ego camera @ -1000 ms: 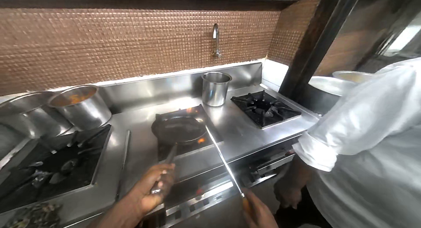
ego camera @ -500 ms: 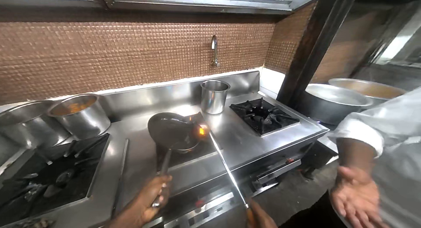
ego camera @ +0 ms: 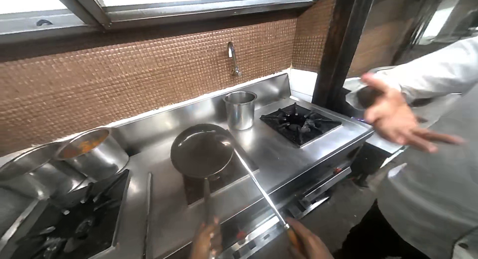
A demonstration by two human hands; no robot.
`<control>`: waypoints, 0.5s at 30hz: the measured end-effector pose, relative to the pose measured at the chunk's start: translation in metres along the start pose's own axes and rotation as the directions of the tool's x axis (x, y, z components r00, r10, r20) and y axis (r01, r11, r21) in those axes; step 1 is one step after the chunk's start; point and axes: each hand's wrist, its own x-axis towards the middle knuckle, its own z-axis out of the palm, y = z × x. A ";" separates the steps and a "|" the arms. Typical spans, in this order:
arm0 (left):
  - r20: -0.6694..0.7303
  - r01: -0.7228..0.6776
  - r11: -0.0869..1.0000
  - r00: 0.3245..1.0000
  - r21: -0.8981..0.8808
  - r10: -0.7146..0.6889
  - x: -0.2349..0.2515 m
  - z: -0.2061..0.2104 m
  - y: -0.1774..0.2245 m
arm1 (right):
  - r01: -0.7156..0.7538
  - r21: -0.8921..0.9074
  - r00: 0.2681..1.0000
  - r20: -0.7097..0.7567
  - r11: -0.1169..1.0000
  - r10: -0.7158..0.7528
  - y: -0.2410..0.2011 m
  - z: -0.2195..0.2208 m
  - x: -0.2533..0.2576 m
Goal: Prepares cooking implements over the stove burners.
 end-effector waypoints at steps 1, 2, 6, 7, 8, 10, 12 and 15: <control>0.042 -0.002 0.999 0.999 -0.046 0.004 0.002 0.001 -0.009 | 0.010 0.003 1.000 -0.002 1.000 -0.010 -0.001 0.001 0.002; 0.082 -0.004 0.996 0.997 -0.085 0.011 0.003 0.003 -0.018 | 0.022 0.004 1.000 -0.005 1.000 -0.022 -0.002 0.002 0.004; 0.176 0.022 0.982 0.984 -0.189 0.012 -0.002 0.017 -0.030 | 0.046 -0.053 0.999 -0.016 0.998 -0.047 -0.003 0.004 0.009; 0.190 0.039 0.979 0.982 -0.199 -0.001 -0.005 0.020 -0.027 | 0.042 -0.078 0.999 -0.025 0.996 -0.044 -0.004 0.004 0.011; 0.204 0.066 0.975 0.979 -0.211 -0.022 -0.009 0.024 -0.023 | 0.035 -0.104 0.999 -0.036 0.994 -0.039 -0.005 0.005 0.012; 0.232 0.142 0.959 0.969 -0.244 -0.084 -0.019 0.029 -0.013 | 0.013 -0.169 0.998 -0.063 0.985 -0.024 -0.006 0.007 0.013; 0.240 0.207 0.940 0.960 -0.272 -0.141 -0.029 0.035 -0.003 | -0.011 -0.222 0.997 -0.082 0.975 -0.007 -0.004 0.012 0.011; 0.242 0.270 0.918 0.949 -0.290 -0.203 -0.036 0.044 0.016 | -0.078 -0.235 0.997 -0.023 0.969 0.075 -0.002 0.015 0.010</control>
